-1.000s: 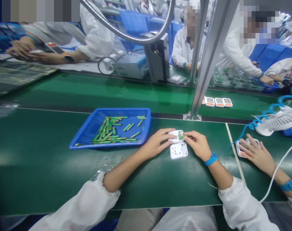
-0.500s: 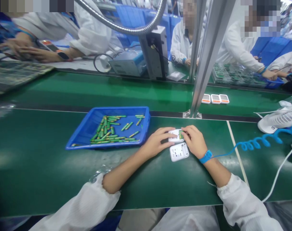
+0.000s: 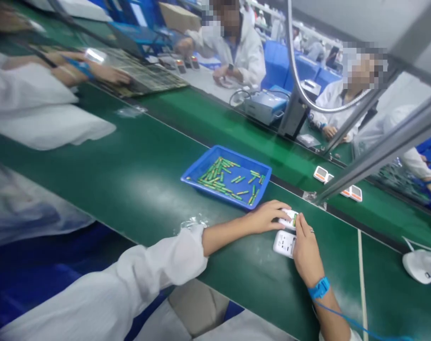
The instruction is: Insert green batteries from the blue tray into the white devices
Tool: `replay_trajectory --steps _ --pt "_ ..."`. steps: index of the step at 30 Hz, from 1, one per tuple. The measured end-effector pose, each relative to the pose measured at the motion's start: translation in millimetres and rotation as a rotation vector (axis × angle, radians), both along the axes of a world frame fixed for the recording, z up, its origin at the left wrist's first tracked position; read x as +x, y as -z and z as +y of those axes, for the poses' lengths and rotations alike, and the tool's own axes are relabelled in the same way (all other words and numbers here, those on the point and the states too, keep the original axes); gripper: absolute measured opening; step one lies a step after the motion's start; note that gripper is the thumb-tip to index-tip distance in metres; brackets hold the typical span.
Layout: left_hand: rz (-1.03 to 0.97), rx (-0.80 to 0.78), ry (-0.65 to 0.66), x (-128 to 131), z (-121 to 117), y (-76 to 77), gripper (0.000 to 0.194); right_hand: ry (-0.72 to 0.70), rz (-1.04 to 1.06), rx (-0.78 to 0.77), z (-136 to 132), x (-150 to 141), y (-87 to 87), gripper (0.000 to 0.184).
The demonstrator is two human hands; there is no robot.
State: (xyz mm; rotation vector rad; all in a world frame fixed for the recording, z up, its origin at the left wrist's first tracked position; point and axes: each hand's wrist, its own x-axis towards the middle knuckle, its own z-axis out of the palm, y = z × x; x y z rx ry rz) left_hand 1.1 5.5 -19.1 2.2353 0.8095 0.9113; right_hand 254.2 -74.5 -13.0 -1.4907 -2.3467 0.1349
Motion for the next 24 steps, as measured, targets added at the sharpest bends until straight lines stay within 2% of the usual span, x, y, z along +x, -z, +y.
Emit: replay_trajectory --steps 4,7,10,13,19,24 --pt "-0.005 0.018 0.018 2.7 4.4 0.6 0.029 0.065 0.17 0.016 4.0 4.6 6.3 0.074" --pt "-0.03 0.033 0.029 3.0 6.2 -0.2 0.029 0.142 0.391 0.01 5.3 4.4 3.7 0.055" --pt "-0.042 0.026 0.004 5.3 7.6 1.2 0.03 0.199 0.507 -0.009 4.8 3.0 -0.3 0.048" --pt "-0.028 0.026 0.009 7.3 8.5 3.0 0.031 0.185 0.484 0.007 4.6 2.4 -1.5 0.054" --pt "-0.033 0.04 0.016 4.8 6.0 1.2 0.029 0.068 0.257 0.003 7.2 3.5 -3.6 0.075" --pt "-0.047 0.025 0.026 2.7 4.8 -2.2 0.027 0.149 0.291 0.045 10.1 0.3 -1.5 0.068"
